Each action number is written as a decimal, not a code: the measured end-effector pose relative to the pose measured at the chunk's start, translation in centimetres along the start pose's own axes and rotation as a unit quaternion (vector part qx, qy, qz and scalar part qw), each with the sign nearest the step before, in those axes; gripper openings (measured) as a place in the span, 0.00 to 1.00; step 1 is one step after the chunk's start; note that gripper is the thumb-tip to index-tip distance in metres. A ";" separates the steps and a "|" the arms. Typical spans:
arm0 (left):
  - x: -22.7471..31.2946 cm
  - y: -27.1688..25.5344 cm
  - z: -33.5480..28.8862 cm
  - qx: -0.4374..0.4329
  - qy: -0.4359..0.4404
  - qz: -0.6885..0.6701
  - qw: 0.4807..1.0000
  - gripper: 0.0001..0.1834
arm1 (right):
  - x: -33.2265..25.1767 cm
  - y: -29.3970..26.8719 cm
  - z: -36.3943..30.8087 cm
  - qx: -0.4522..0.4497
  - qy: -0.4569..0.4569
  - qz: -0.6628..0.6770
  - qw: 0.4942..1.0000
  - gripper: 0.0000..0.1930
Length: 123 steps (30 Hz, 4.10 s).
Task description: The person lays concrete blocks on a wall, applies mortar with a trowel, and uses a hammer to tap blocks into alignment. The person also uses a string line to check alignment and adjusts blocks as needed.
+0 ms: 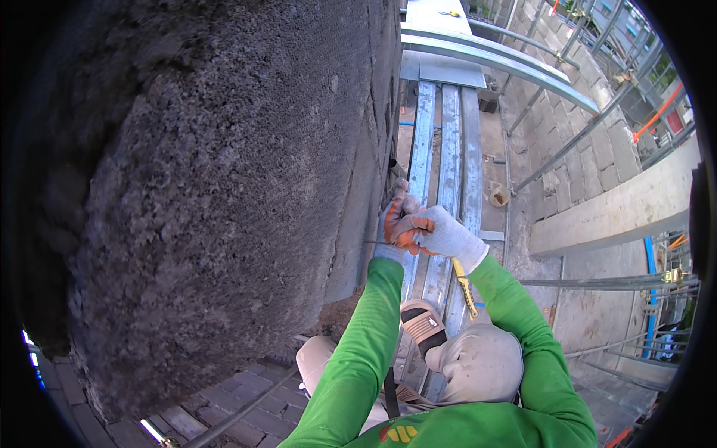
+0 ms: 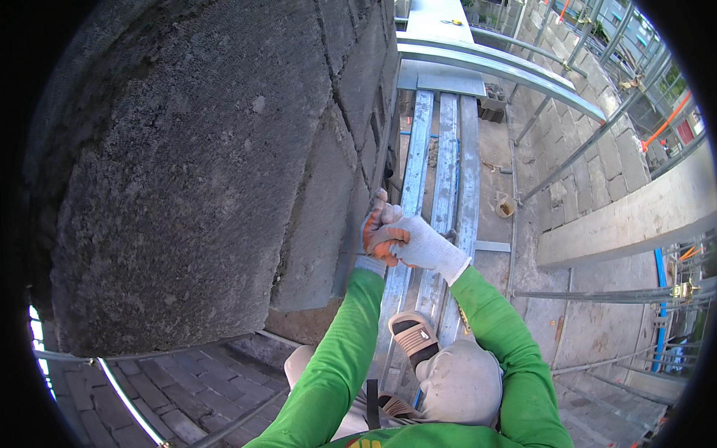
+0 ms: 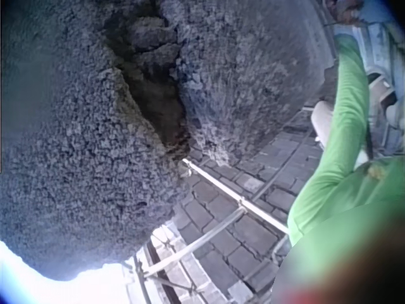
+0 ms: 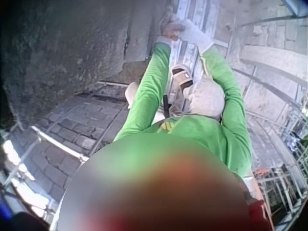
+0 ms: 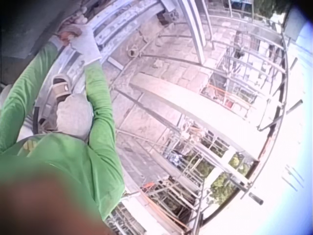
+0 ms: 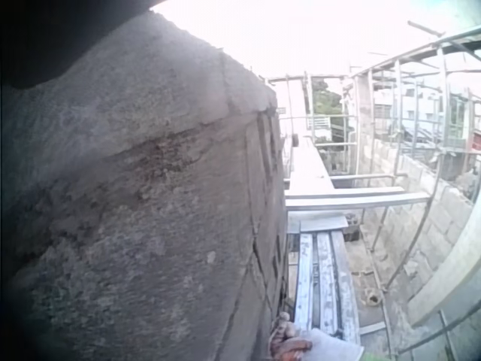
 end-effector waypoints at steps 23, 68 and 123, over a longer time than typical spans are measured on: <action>0.9 -1.5 0.0 -0.074 0.011 0.135 0.988 0.26 | 2.0 0.8 0.5 0.006 -0.083 -0.140 0.987 0.21; 1.3 -8.1 0.5 0.074 0.024 0.260 0.962 0.25 | -1.9 -1.8 1.9 -0.101 0.135 -0.087 0.982 0.05; 2.2 0.9 1.6 0.099 0.016 -0.135 0.986 0.20 | -3.7 -1.7 4.2 0.171 -0.113 -0.153 0.967 0.09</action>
Point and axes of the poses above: each hand's wrist, its own z-axis towards the middle knuckle, its own y-axis out of the palm, x = y × z, the point moved 1 cm from there along z, towards the middle knuckle, and after that the axes turned 13 degrees about -y, right-handed, at the moved point
